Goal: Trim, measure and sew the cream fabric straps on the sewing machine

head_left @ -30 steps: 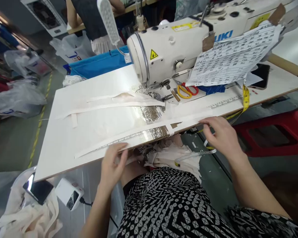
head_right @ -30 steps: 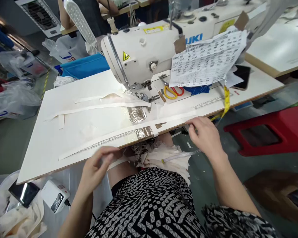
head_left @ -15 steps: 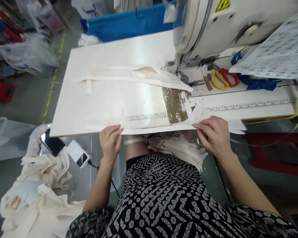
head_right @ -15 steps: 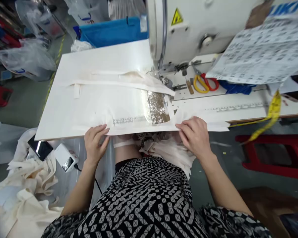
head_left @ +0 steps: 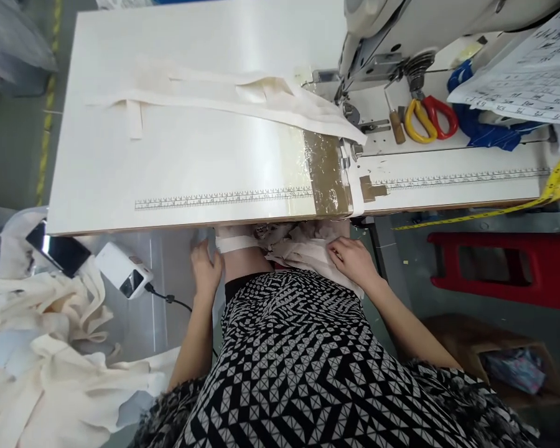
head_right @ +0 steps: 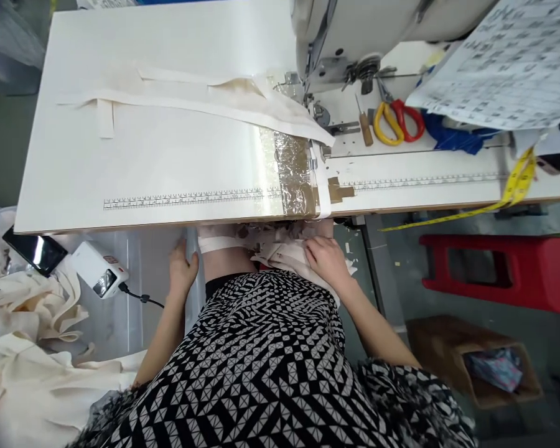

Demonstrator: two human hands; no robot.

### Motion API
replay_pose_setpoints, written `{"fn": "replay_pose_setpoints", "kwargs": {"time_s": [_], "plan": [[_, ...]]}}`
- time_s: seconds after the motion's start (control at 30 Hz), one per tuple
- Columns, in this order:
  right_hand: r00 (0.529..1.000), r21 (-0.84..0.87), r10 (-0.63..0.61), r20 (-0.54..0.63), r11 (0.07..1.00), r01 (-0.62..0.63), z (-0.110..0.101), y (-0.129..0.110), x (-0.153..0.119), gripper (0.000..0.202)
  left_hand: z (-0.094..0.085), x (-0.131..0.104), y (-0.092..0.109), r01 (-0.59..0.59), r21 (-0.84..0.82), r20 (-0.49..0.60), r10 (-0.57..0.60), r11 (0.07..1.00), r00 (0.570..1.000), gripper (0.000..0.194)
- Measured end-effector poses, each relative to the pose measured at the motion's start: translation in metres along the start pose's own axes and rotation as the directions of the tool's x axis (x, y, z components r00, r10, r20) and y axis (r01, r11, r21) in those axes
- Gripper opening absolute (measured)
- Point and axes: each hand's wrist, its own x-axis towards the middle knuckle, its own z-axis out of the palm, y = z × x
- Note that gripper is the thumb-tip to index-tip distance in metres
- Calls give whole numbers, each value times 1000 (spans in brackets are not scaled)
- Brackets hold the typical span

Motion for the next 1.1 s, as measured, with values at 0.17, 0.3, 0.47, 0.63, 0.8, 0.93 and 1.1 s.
{"fn": "replay_pose_setpoints", "kwargs": {"time_s": [0.17,0.3,0.47,0.63,0.8,0.93,1.1], "plan": [[991,-47,90,98,995,-85,13,6,-11,18,-7,-12,83,-49,-333,225,130,942,966,40],[988,5,100,121,995,-101,7,6,-10,15,-2,-16,132,148,-519,623,253,842,740,34],[982,157,167,86,971,-179,-8,2,-13,19,20,-17,158,529,-473,865,258,705,429,26],[991,415,60,-117,910,-6,-36,-29,-15,28,49,-19,185,673,-496,866,261,549,426,47],[922,404,-30,-386,893,199,-66,-44,-5,31,40,-6,196,652,-556,831,375,516,411,51],[946,626,-286,-151,713,315,-92,-37,8,34,0,16,189,361,-649,759,604,669,245,40],[916,631,-401,22,716,299,-144,-26,6,50,-55,49,165,131,-728,664,645,673,378,33]]}}
